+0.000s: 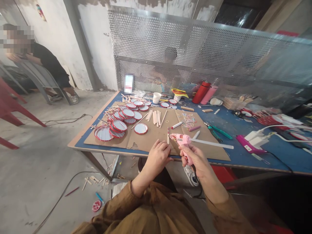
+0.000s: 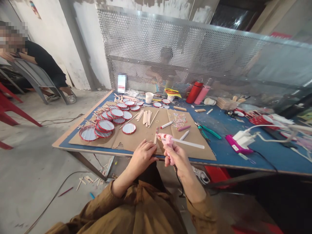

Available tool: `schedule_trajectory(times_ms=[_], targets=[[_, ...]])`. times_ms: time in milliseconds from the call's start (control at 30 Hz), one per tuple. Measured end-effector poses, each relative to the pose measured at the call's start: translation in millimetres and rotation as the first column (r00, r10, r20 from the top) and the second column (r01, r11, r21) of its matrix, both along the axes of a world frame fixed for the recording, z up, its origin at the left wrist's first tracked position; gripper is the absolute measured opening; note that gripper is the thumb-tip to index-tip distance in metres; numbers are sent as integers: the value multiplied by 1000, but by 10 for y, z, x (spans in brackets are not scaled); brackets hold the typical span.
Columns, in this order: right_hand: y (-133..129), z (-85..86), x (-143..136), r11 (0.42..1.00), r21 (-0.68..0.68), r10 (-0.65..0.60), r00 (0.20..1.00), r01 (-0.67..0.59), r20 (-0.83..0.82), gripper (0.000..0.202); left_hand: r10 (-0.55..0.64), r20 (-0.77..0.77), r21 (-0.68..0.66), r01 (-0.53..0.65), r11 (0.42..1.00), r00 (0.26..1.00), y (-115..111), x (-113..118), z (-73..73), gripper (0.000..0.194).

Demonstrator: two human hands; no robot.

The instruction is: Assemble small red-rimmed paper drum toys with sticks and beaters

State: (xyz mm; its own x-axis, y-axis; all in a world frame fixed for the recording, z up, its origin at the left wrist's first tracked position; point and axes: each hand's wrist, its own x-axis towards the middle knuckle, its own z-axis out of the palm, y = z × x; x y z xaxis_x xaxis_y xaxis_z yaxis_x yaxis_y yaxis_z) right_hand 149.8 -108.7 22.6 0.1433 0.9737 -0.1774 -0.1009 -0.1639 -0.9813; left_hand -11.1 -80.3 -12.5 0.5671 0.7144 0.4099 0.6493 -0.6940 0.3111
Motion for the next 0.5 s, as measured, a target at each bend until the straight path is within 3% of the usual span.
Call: schedule_trajectory(times_ms=[500], targets=[[-296, 37, 35, 999, 45, -10, 998, 13, -62, 37, -10, 5, 31, 10, 999, 1000, 4, -7, -35, 38]])
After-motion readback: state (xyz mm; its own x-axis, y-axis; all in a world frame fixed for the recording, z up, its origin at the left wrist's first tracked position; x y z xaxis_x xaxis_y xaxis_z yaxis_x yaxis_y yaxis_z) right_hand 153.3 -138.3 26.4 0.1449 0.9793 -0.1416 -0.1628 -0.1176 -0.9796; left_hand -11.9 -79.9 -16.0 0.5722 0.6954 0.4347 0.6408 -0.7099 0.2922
